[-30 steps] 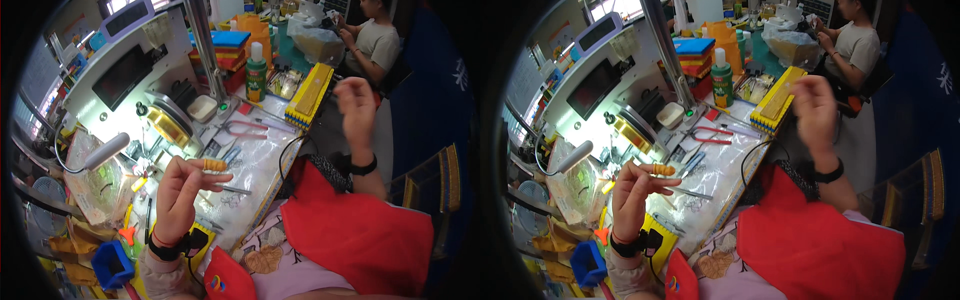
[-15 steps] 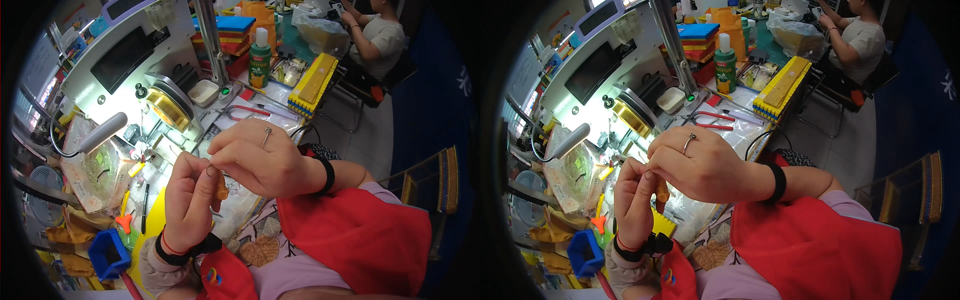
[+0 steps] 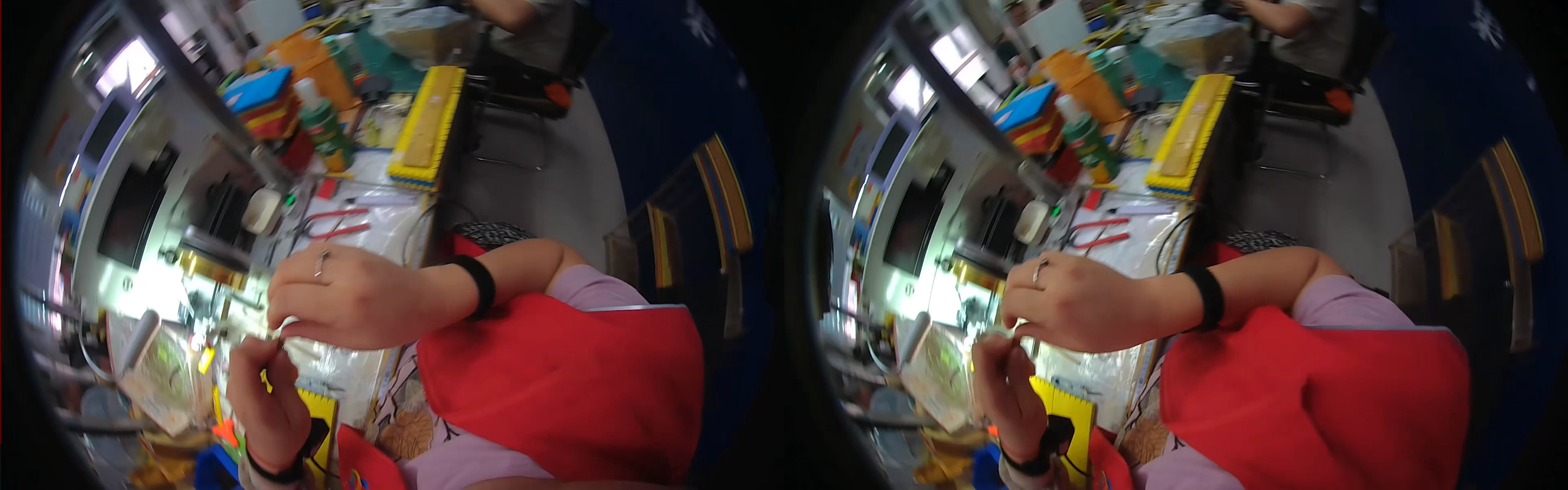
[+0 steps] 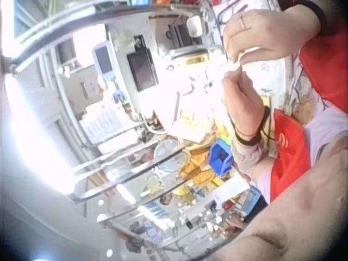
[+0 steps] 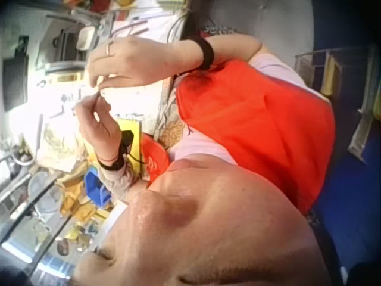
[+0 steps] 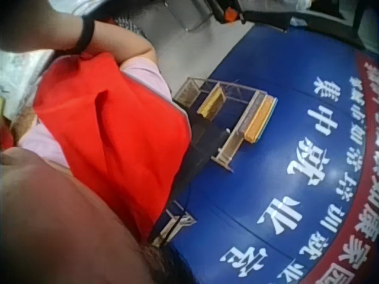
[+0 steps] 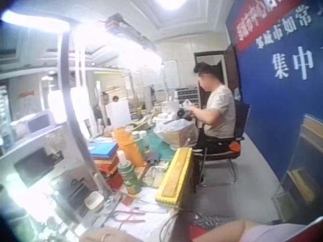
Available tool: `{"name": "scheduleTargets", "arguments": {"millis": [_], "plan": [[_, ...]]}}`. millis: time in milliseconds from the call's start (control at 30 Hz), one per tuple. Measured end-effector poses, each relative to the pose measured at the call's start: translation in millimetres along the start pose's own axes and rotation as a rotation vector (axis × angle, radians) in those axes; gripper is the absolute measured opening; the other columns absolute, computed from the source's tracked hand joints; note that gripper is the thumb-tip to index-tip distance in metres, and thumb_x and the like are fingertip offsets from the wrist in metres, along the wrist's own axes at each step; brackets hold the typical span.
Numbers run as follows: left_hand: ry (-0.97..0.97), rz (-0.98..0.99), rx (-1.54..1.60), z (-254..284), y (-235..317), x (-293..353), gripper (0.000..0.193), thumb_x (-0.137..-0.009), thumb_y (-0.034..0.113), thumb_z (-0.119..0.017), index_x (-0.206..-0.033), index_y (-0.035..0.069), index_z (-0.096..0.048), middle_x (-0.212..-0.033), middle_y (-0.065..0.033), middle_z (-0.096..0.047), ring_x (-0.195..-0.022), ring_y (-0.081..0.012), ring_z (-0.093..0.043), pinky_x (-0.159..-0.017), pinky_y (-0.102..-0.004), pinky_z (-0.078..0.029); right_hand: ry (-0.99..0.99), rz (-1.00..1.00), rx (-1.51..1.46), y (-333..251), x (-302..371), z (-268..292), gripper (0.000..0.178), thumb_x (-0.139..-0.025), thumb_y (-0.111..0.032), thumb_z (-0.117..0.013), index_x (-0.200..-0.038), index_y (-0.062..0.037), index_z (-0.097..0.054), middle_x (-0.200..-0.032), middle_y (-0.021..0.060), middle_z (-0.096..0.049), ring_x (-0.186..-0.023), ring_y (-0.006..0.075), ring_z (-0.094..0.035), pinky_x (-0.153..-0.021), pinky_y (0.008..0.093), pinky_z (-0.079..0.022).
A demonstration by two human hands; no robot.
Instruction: Assembling small electronic or mechanical components using tools and glue at a workbench.
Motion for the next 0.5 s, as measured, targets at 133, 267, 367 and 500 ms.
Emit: {"name": "scheduleTargets", "arguments": {"millis": [133,267,367,500], "plan": [[-0.119,-0.277,-0.38,3,42,-18,0.01,-0.091,-0.006,-0.052,-0.101,-0.004,-0.053,-0.077,-0.0139,-0.052,-0.061,-0.0231,-0.049,-0.055,-0.0324,-0.039,-0.05,-0.055,-0.201,6,7,23,0.011,-0.085,-0.01,-0.069,-0.09,-0.0053,-0.06,-0.09,0.0077,-0.057,-0.084,0.0266,-0.059,-0.075,0.0359,-0.047],[-0.212,-0.607,-0.749,-21,88,-47,0.013,-0.089,-0.007,-0.054,-0.099,-0.003,-0.062,-0.085,-0.0146,-0.062,-0.067,-0.0302,-0.06,-0.057,-0.0379,-0.049,-0.238,-0.309,-0.543,16,16,57,0.014,-0.084,-0.015,-0.068,-0.088,-0.002,-0.063,-0.084,0.0104,-0.062,-0.076,0.0231,-0.063,-0.07,0.034,-0.049],[-0.19,-0.764,-0.782,-42,108,-61,0.017,-0.088,-0.004,-0.057,-0.103,-0.001,-0.063,-0.081,-0.0135,-0.06,-0.067,-0.0317,-0.059,-0.059,-0.0382,-0.049,-0.244,-0.394,-0.58,16,29,83,0.014,-0.082,-0.013,-0.068,-0.088,-0.0008,-0.063,-0.086,0.009,-0.062,-0.079,0.0226,-0.063,-0.072,0.0344,-0.048],[-0.214,-0.763,-0.562,-63,110,-73,0.039,-0.093,0.01,-0.061,-0.126,-0.009,-0.05,-0.079,-0.0131,-0.056,-0.053,-0.0211,-0.044,-0.053,-0.0328,-0.039,0.1,0.222,0.27,-3,46,130,0.013,-0.079,-0.007,-0.066,-0.088,-0.0027,-0.058,-0.096,0.0087,-0.058,-0.091,0.0237,-0.06,-0.076,0.0357,-0.047]]}}
Point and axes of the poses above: each hand's wrist, its own x-axis away from the middle knuckle, its own z-axis out of the back of the hand, y = z × x, the point moved 4 cm from there along -x, towards the middle knuckle
